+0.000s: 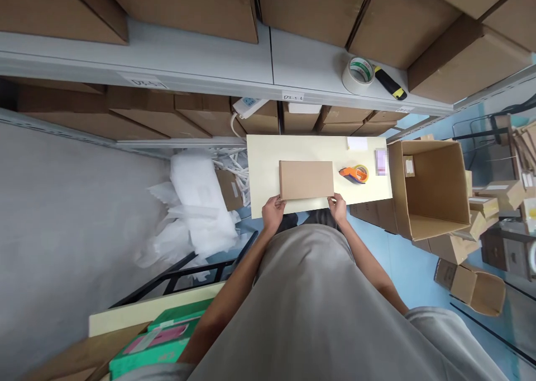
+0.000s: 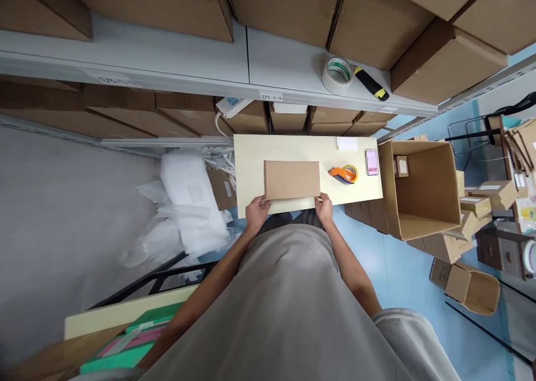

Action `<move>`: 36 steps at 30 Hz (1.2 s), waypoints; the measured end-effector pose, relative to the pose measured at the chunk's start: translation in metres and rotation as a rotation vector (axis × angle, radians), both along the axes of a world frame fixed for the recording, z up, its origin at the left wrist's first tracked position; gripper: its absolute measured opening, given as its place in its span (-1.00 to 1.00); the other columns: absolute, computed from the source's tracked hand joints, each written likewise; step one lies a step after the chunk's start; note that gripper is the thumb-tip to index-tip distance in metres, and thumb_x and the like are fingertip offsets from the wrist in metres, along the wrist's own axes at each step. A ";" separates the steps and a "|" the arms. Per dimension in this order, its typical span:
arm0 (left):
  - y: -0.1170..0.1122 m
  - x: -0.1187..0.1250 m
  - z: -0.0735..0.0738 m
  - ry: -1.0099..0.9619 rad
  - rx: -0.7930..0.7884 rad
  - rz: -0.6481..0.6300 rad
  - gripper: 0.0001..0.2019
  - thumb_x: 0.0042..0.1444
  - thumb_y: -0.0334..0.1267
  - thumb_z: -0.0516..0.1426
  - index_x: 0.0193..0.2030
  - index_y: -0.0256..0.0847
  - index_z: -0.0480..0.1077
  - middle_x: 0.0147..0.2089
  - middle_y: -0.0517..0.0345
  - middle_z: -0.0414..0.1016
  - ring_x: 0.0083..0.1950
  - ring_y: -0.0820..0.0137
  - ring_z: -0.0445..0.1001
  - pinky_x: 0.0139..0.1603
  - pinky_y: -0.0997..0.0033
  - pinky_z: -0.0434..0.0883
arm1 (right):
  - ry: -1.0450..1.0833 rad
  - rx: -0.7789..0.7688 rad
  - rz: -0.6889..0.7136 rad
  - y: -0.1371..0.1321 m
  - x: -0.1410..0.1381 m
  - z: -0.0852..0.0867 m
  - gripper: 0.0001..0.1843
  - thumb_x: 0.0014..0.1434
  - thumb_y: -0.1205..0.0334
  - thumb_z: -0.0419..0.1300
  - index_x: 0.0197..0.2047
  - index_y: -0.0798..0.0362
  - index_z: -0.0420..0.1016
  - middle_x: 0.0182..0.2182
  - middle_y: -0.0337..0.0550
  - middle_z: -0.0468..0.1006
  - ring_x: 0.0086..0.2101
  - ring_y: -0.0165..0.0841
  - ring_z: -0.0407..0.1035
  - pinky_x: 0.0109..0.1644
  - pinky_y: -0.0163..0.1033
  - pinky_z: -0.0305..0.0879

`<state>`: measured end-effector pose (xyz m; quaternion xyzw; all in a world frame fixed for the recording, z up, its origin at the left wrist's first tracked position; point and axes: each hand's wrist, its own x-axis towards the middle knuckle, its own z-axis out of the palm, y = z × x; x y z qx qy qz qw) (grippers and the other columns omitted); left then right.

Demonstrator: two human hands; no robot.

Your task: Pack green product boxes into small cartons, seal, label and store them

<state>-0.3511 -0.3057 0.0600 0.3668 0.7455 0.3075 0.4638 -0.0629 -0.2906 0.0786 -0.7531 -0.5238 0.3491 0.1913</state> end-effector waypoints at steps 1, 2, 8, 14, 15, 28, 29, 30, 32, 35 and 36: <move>0.003 0.003 0.001 0.012 -0.001 0.012 -0.76 0.19 -0.35 0.31 0.00 -0.12 0.65 0.07 -0.09 0.79 0.00 0.09 0.83 0.25 0.01 0.72 | 0.003 0.005 0.015 0.005 0.001 -0.001 -0.76 0.40 0.10 0.18 -0.04 0.03 0.60 0.05 0.21 0.75 0.05 -0.02 0.66 0.15 0.10 0.67; 0.007 0.007 0.002 0.027 0.005 0.020 -0.76 0.21 -0.35 0.30 0.02 -0.13 0.64 0.08 -0.10 0.79 0.01 0.09 0.83 0.25 0.02 0.71 | 0.008 0.011 0.033 0.012 0.001 -0.002 -0.74 0.41 0.09 0.18 -0.02 0.04 0.61 0.08 0.23 0.73 0.07 -0.03 0.66 0.16 0.09 0.67; 0.045 0.018 0.012 0.097 0.034 0.092 -0.70 0.21 -0.32 0.31 0.10 -0.16 0.63 0.27 -0.18 0.73 0.03 0.10 0.82 0.32 0.03 0.64 | 0.055 0.038 0.211 0.066 0.024 -0.005 -0.65 0.44 0.06 0.22 0.14 0.07 0.63 0.19 0.22 0.69 0.13 -0.08 0.64 0.27 0.04 0.63; 0.040 0.039 0.007 0.076 -0.090 0.281 -0.70 0.20 -0.29 0.35 0.08 -0.23 0.67 0.05 -0.19 0.81 0.14 0.00 0.79 0.36 -0.04 0.63 | -0.179 0.161 0.309 0.097 0.108 -0.008 -0.57 0.44 0.06 0.17 0.26 0.06 0.53 0.23 0.23 0.64 0.30 0.00 0.50 0.47 0.23 0.42; 0.032 0.046 0.006 0.051 -0.086 0.325 -0.70 0.21 -0.28 0.35 0.08 -0.24 0.67 0.11 -0.22 0.80 0.16 0.01 0.79 0.37 -0.05 0.63 | -0.206 0.152 0.313 0.100 0.123 -0.011 -0.57 0.44 0.06 0.17 0.27 0.05 0.51 0.21 0.20 0.63 0.30 0.01 0.49 0.47 0.27 0.42; -0.045 0.207 -0.014 -0.221 -0.038 0.374 -0.77 0.24 -0.19 0.38 -0.01 -0.20 0.68 0.07 -0.15 0.81 0.16 0.07 0.79 0.39 -0.06 0.65 | -0.207 0.028 0.385 0.140 0.151 -0.053 -0.33 0.46 0.03 0.11 0.41 0.40 0.34 0.21 0.58 0.57 0.29 0.24 0.48 0.53 0.50 0.24; -0.046 0.217 -0.013 -0.255 -0.016 0.359 -0.77 0.24 -0.18 0.38 0.00 -0.20 0.68 0.09 -0.15 0.81 0.16 0.07 0.79 0.39 -0.07 0.65 | -0.172 0.012 0.387 0.139 0.148 -0.050 -0.31 0.47 -0.01 0.12 0.43 0.39 0.34 0.23 0.57 0.57 0.29 0.22 0.50 0.52 0.47 0.28; -0.046 0.226 -0.011 -0.289 0.014 0.347 -0.75 0.26 -0.17 0.37 0.01 -0.20 0.67 0.10 -0.15 0.81 0.18 0.06 0.79 0.40 -0.08 0.65 | -0.110 -0.006 0.391 0.136 0.146 -0.045 -0.29 0.48 -0.05 0.13 0.43 0.35 0.34 0.25 0.54 0.58 0.28 0.18 0.51 0.50 0.41 0.34; -0.040 0.243 -0.004 -0.345 0.088 0.338 -0.72 0.29 -0.14 0.36 0.07 -0.20 0.66 0.15 -0.17 0.79 0.20 0.06 0.78 0.40 -0.06 0.65 | 0.106 -0.054 0.407 0.123 0.143 -0.033 -0.31 0.50 -0.17 0.13 0.41 0.22 0.39 0.27 0.39 0.62 0.26 0.07 0.55 0.45 0.27 0.45; -0.026 0.263 0.010 -0.374 0.206 0.336 -0.66 0.31 -0.11 0.37 0.15 -0.20 0.64 0.17 -0.16 0.78 0.15 0.13 0.78 0.32 0.02 0.69 | 0.513 -0.171 0.423 0.091 0.140 -0.009 -0.33 0.46 -0.34 0.19 0.28 0.08 0.52 0.23 0.19 0.71 0.25 -0.03 0.58 0.44 0.17 0.49; -0.022 0.267 0.016 -0.367 0.246 0.326 -0.65 0.31 -0.10 0.38 0.15 -0.19 0.63 0.16 -0.14 0.78 0.11 0.16 0.78 0.29 0.04 0.70 | 0.610 -0.212 0.426 0.081 0.139 -0.001 -0.32 0.43 -0.38 0.24 0.24 0.05 0.55 0.21 0.14 0.74 0.24 -0.03 0.59 0.44 0.15 0.50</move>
